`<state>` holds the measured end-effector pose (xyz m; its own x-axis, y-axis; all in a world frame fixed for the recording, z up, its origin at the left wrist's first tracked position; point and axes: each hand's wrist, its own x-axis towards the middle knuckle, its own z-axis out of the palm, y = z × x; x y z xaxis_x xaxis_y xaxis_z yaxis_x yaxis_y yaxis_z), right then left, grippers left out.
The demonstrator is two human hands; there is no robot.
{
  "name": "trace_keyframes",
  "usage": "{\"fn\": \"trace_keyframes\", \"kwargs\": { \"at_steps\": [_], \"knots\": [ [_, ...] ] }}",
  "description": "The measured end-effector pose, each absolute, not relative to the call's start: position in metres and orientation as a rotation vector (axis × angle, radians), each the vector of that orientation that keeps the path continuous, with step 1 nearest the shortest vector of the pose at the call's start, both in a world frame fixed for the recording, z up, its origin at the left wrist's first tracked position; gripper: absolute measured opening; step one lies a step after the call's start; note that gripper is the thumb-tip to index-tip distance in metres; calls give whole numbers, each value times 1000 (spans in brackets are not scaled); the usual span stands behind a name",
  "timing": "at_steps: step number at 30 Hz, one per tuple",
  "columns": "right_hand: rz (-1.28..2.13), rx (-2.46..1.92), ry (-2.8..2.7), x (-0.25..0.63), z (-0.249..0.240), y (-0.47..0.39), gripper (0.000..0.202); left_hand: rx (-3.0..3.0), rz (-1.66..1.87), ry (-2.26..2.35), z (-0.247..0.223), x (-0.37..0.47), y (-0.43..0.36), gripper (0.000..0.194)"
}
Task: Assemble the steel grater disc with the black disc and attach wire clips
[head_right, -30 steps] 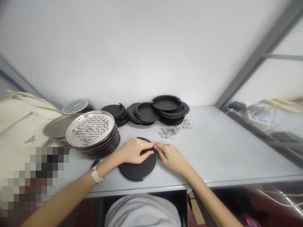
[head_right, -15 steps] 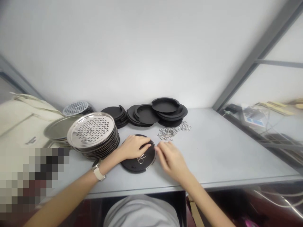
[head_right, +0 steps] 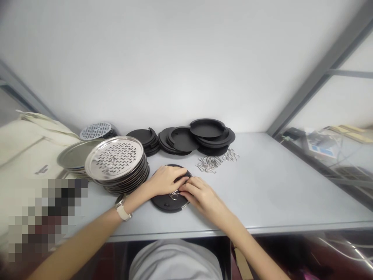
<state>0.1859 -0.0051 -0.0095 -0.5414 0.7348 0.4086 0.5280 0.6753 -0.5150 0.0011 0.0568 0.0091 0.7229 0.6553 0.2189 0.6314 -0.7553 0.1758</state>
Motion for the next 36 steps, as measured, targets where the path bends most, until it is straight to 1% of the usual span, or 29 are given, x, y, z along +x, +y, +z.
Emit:
{"fn": "trace_keyframes", "kwargs": {
  "at_steps": [4,7,15,20,22,25,28,30,34,36],
  "knots": [
    [247,-951,-2404,186,-7,-8,20,2822,424,1053,9,1,56,20],
    [208,-931,-2443,184,0,-10,20,2821,421,1040,10,0,55,20],
    [504,-1109,-2421,190,18,-14,9,2845,384,999,12,-2,53,20],
    [559,-1226,-2400,200,15,-12,8,2774,397,1079,15,-2,51,20],
    [490,-1214,-2402,200,13,-10,9,2697,470,1068,18,-2,50,18],
    [289,-1142,-2393,199,12,-7,10,2537,594,900,22,-2,48,15],
    [62,-1095,-2388,199,14,-6,13,2338,593,719,22,-1,48,13],
    [-27,-1076,-2385,199,14,-5,14,2228,588,689,22,0,48,12],
    [-47,-1060,-2201,201,10,-4,6,2018,668,728,22,3,47,14],
    [58,-1112,-1953,199,5,-4,15,1924,727,748,23,6,45,19]
  ]
}}
